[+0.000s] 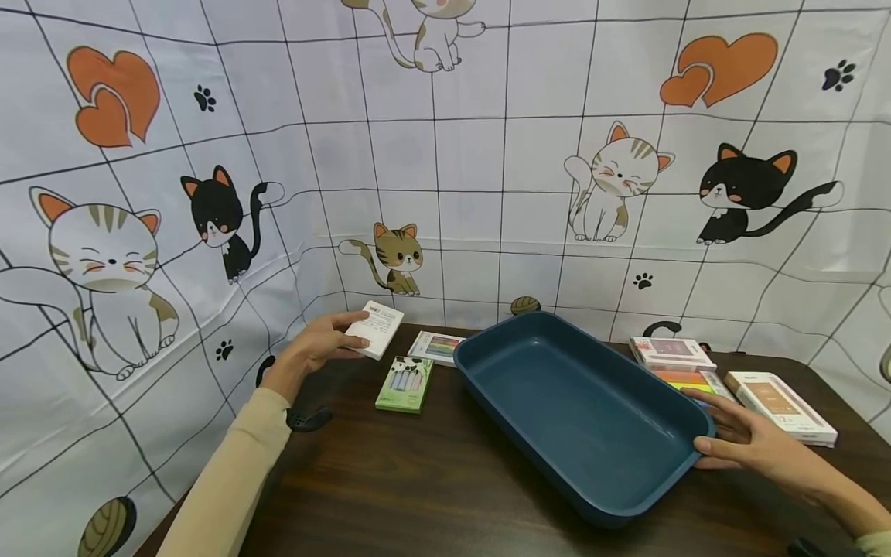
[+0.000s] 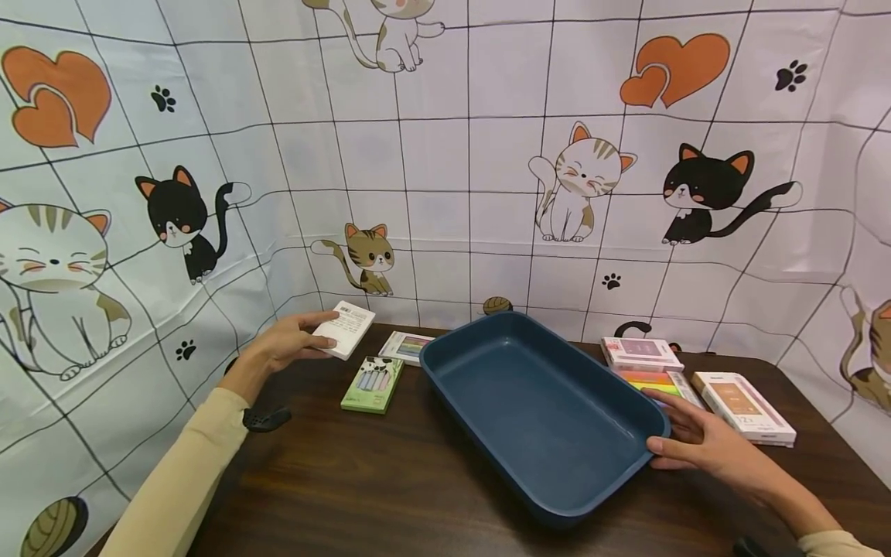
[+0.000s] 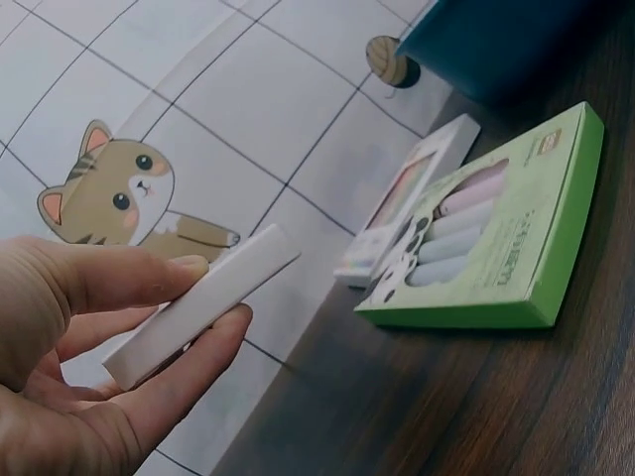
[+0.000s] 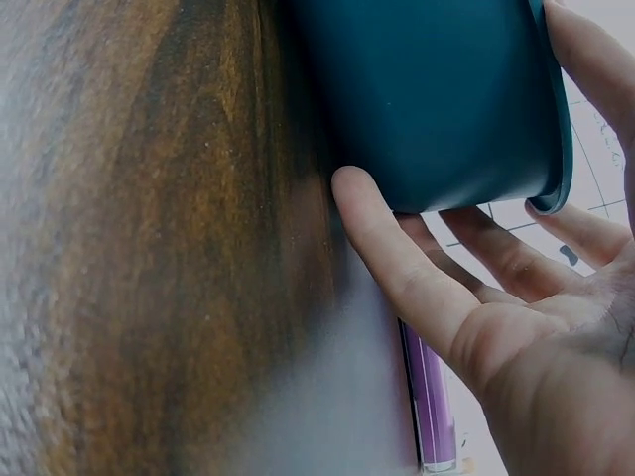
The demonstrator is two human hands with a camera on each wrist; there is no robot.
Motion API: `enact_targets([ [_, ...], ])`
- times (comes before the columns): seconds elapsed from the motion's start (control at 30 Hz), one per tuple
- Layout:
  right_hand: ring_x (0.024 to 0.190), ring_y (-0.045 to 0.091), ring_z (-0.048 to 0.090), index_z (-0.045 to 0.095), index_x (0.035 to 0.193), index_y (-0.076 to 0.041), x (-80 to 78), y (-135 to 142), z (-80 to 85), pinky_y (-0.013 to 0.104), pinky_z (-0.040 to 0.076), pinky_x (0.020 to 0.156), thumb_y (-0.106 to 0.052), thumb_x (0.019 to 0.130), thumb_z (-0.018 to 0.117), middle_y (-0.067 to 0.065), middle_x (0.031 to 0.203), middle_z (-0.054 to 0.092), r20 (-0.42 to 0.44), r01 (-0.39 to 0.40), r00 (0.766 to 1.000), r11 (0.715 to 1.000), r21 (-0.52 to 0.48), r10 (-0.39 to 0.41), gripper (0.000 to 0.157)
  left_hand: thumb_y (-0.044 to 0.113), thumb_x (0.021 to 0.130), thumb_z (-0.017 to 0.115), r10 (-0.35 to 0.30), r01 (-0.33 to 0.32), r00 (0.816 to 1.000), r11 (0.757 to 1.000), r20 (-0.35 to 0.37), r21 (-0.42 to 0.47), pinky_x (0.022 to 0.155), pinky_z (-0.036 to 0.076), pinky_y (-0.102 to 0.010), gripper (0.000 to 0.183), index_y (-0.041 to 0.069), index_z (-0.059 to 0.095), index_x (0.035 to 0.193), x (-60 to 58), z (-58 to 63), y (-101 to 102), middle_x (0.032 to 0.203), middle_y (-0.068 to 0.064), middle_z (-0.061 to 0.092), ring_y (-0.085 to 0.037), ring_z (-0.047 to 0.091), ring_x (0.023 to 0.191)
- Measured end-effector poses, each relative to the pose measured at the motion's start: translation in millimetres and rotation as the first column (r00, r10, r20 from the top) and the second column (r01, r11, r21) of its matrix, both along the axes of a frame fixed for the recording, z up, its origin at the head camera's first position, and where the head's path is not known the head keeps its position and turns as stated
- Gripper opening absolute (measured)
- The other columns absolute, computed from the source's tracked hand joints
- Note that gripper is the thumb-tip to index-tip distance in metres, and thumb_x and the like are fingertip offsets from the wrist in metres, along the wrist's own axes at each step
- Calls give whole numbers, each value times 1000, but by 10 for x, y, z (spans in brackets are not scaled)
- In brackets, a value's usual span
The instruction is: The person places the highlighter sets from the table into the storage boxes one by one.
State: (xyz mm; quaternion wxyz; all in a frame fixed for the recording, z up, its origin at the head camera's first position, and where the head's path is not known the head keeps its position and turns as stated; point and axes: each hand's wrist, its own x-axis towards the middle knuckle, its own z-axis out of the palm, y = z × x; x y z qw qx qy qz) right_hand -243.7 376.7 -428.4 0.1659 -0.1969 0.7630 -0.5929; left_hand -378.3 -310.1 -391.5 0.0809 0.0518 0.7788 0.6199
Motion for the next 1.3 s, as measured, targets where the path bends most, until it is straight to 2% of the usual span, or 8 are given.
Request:
enact_targets([
  [0.17,125,8,56,9,163,-7,13,4,-25,59,53,90,1,106,50,26,157,26,-3,-25,1000,999,-25,25,71,-8,91,71,-29,29,1000,999,-3,13,94,55,-49,77,6,36,158,-26,-6,38,142,-27,42,-32,63,103],
  [0.37,123,8,57,10,162,-3,5,-6,-8,59,54,89,1,105,52,23,154,32,-23,-10,1000,1000,-26,10,71,-8,91,71,-37,37,999,998,0,50,98,51,-54,76,6,37,158,-26,5,83,140,-27,40,-31,63,102],
  [0.5,123,7,57,9,161,-1,-4,-17,6,60,53,89,1,105,52,29,154,29,-17,-5,1000,1000,-25,5,72,-7,90,73,-49,48,999,996,8,71,98,51,-53,77,7,38,157,-12,39,137,146,-26,38,-31,63,104],
  [0.67,121,5,57,4,160,4,-2,-31,5,59,54,88,0,104,54,42,154,16,-12,15,1000,1000,-14,-15,74,-6,90,74,-64,63,998,995,12,72,94,55,-46,77,8,39,157,-5,75,216,148,-25,37,-32,62,107],
  [0.77,120,4,58,3,159,5,11,-34,0,58,55,87,-1,104,54,46,153,12,-5,22,1000,1000,-12,-22,76,-4,92,73,-85,84,996,994,6,65,95,54,-47,76,9,38,158,-7,77,256,152,-24,34,-33,61,109],
  [0.93,119,3,58,3,160,4,33,-29,-10,58,55,87,-2,104,55,46,153,9,6,32,999,999,-15,-32,76,-4,92,73,-99,98,995,992,10,81,101,49,-55,76,10,39,158,2,76,297,154,-23,32,-35,60,111],
  [1.3,120,3,57,2,159,5,32,-38,6,59,54,88,-2,104,54,45,154,9,6,26,1000,999,-28,-26,76,-4,91,73,-118,117,993,990,11,76,97,53,-50,75,9,39,157,15,106,396,144,-24,40,-33,61,110],
])
